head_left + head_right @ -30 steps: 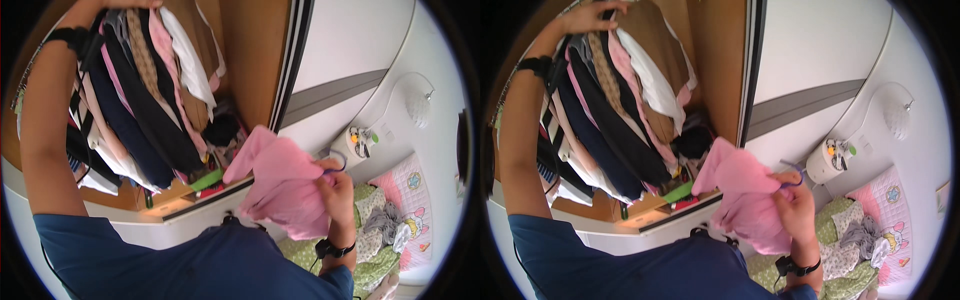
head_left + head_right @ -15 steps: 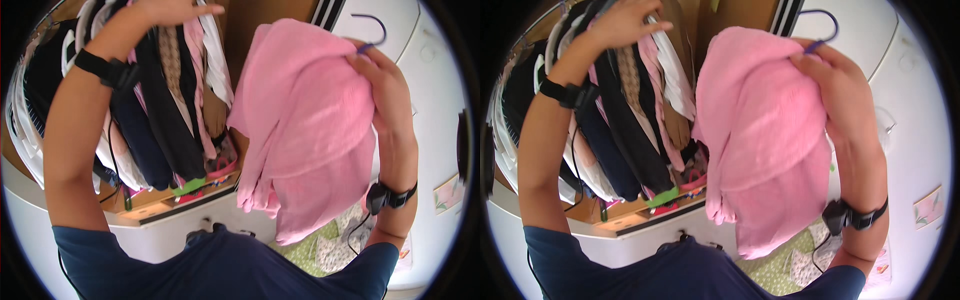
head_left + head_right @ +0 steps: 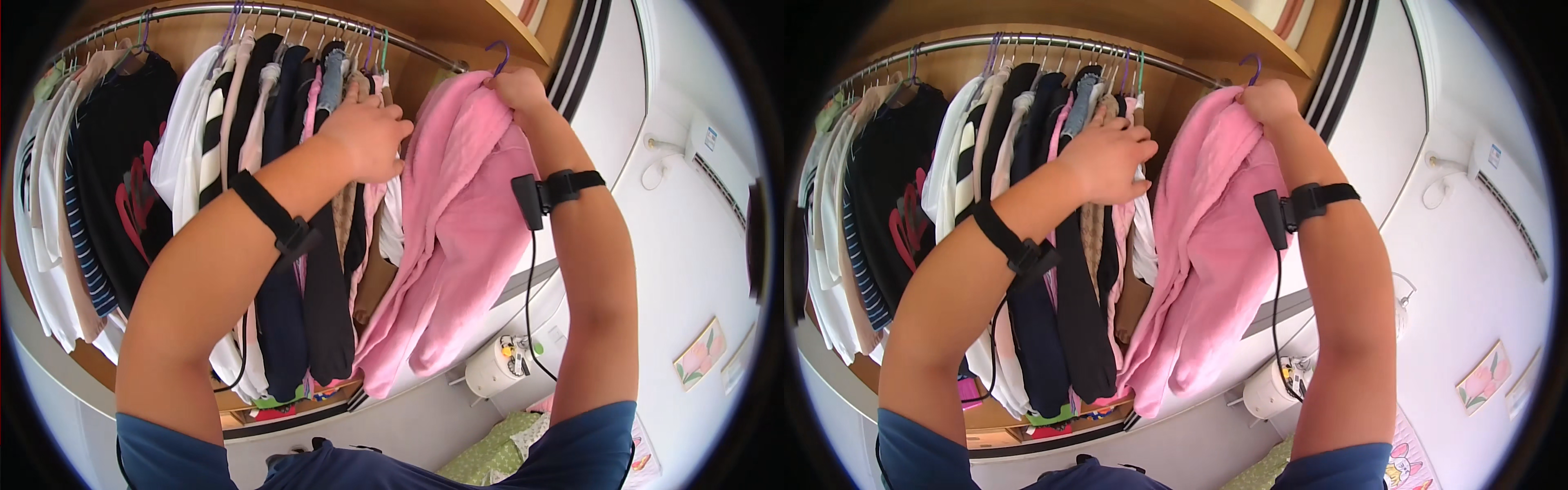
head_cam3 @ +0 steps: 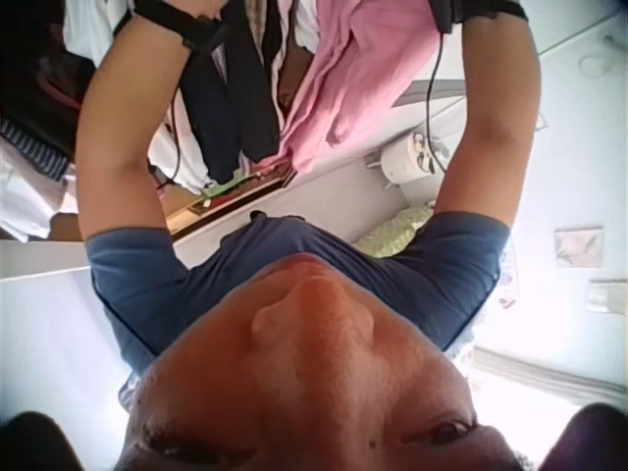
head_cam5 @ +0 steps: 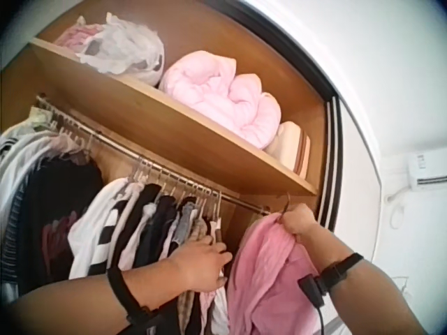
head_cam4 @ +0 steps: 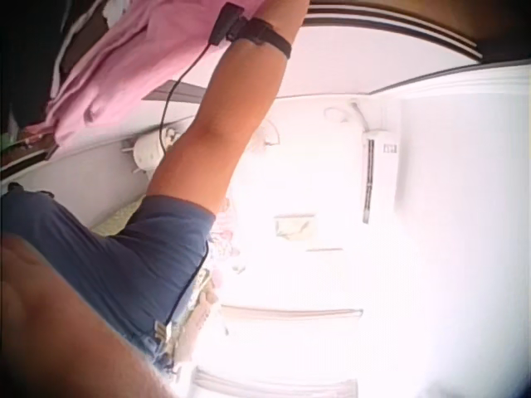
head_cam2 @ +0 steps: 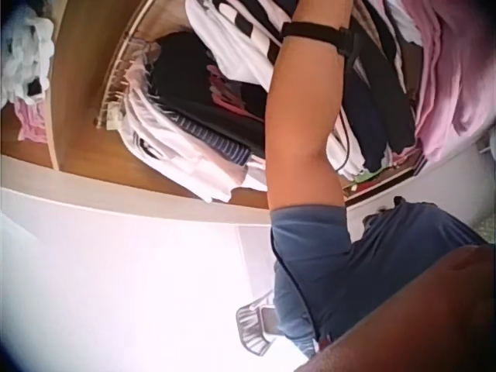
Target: Sort and hang clothes from a pile on a bed into a wardrobe.
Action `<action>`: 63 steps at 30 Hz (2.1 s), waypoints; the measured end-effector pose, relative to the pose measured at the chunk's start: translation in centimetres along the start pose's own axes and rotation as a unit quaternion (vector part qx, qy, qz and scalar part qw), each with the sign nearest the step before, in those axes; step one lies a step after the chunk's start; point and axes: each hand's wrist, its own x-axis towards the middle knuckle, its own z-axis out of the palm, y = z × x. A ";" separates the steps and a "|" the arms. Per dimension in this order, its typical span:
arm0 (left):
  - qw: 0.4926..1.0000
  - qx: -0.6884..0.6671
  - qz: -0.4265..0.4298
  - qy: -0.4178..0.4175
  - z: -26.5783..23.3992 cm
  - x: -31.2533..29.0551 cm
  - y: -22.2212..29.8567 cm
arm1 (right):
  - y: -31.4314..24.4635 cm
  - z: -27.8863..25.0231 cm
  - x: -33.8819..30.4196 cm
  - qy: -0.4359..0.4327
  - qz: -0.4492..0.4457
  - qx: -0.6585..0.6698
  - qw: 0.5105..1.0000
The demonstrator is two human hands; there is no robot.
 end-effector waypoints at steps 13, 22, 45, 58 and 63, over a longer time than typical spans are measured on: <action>0.991 -0.083 0.103 0.007 -1.5 1.2 -0.9 | 7.1 0.4 10.7 -0.081 -0.085 -0.527 0.842; 0.992 -0.084 0.098 0.014 -0.3 1.5 -0.3 | 8.8 1.7 8.5 -0.105 -0.085 -0.425 0.895; 0.993 -0.078 0.085 0.033 1.7 -0.2 -1.8 | 7.7 15.7 16.5 0.001 -0.088 -0.412 0.907; 0.989 -0.008 -0.069 0.130 -5.0 -1.9 -3.5 | 2.9 10.5 2.8 -0.040 -0.089 -0.353 0.931; 0.994 0.023 -0.059 0.091 -3.5 -0.9 -3.5 | 8.6 11.3 -1.1 0.066 -0.120 -0.201 0.970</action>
